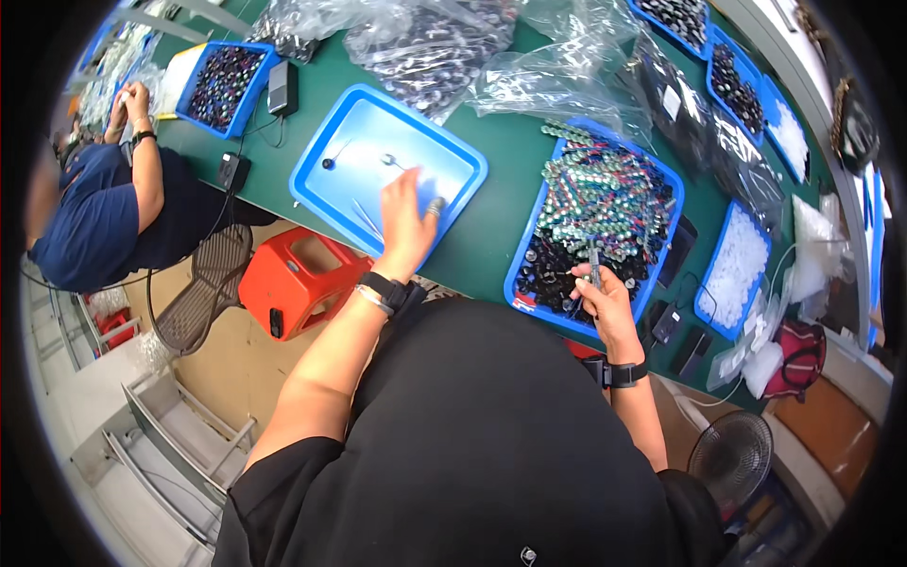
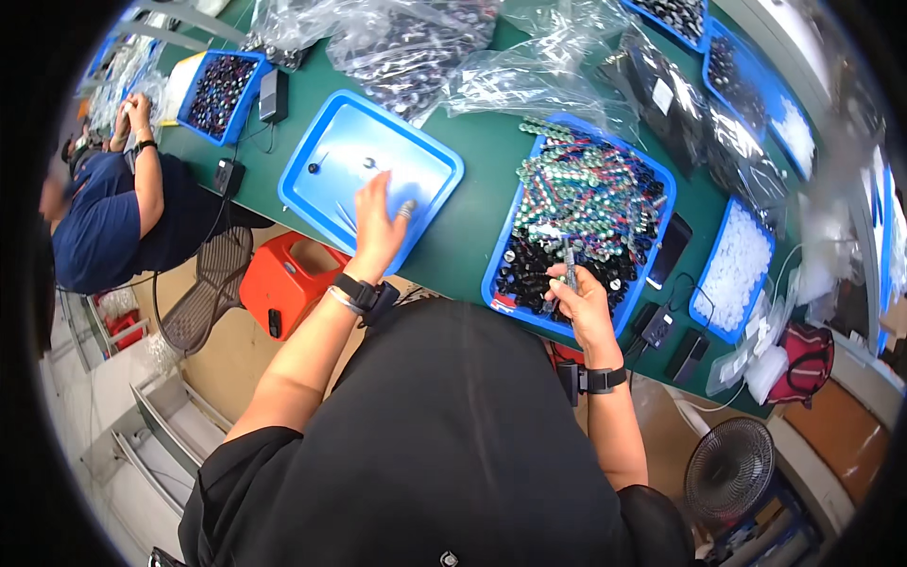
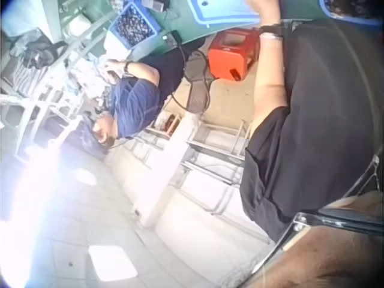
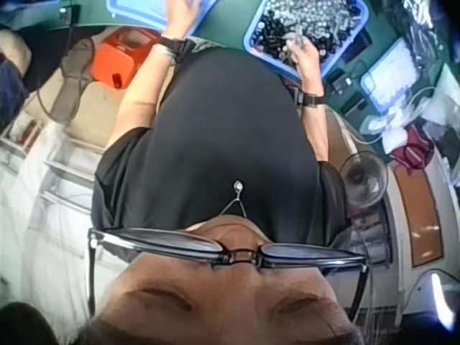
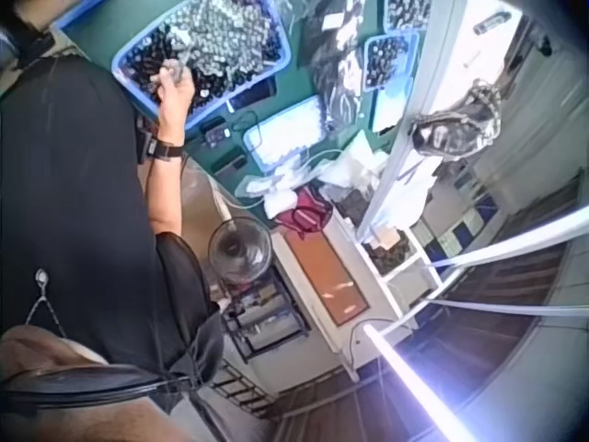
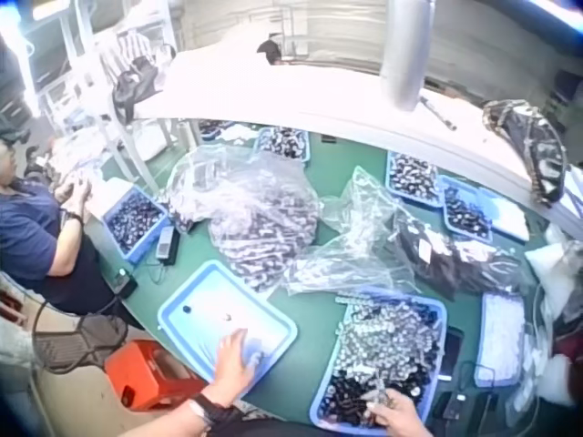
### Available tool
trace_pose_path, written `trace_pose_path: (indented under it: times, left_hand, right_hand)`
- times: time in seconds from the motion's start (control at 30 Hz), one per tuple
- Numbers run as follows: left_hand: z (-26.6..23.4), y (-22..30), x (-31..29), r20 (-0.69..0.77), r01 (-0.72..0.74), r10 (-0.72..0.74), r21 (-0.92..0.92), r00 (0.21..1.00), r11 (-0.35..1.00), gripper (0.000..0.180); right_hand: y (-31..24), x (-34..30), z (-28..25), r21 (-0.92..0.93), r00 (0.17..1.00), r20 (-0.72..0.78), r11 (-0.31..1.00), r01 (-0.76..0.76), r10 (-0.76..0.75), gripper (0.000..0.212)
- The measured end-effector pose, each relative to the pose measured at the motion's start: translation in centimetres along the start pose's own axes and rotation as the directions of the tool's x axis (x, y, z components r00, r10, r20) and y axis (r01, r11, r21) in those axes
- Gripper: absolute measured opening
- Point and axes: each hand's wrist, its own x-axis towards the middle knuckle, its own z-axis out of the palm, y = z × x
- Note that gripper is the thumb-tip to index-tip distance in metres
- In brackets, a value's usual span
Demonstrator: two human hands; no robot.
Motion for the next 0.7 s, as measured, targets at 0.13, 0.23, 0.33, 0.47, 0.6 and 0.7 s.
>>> trace_pose_path:
  times: [0.13,0.23,0.33,0.47,0.6,0.7]
  left_hand:
    - [2.4,3.9,-1.7,0.508,-0.257,0.371,-0.282,0.777,0.924,0.022]
    - [6.3,5.8,-4.3,0.547,-0.365,0.44,-0.247,0.712,0.898,0.023]
    - [8.5,6.8,-5.2,0.548,-0.42,0.398,-0.091,0.735,0.903,0.019]
    - [9.8,7.7,-5.8,0.546,-0.301,0.27,-0.033,0.793,0.953,0.017]
    - [10.0,8.2,-5.9,0.497,-0.27,0.293,-0.121,0.817,0.955,0.017]
    - [9.5,8.5,-5.8,0.458,-0.178,0.278,-0.248,0.845,0.952,0.018]
  right_hand:
    - [-0.2,-1.0,-0.9,0.086,1.0,-0.002,0.996,0.025,-0.025,0.024]
    - [0.2,-1.5,-1.2,0.183,0.999,0.013,0.982,0.039,-0.042,0.024]
    - [-0.4,-2.2,-0.9,0.204,1.0,0.01,0.979,0.021,-0.023,0.024]
    - [0.2,-2.1,-1.2,0.108,0.999,0.01,0.993,0.047,-0.049,0.023]
    - [0.6,-2.1,-1.1,0.082,0.998,-0.006,0.995,0.064,-0.063,0.021]
    - [0.1,-2.1,-0.9,0.118,0.999,-0.003,0.992,0.034,-0.034,0.022]
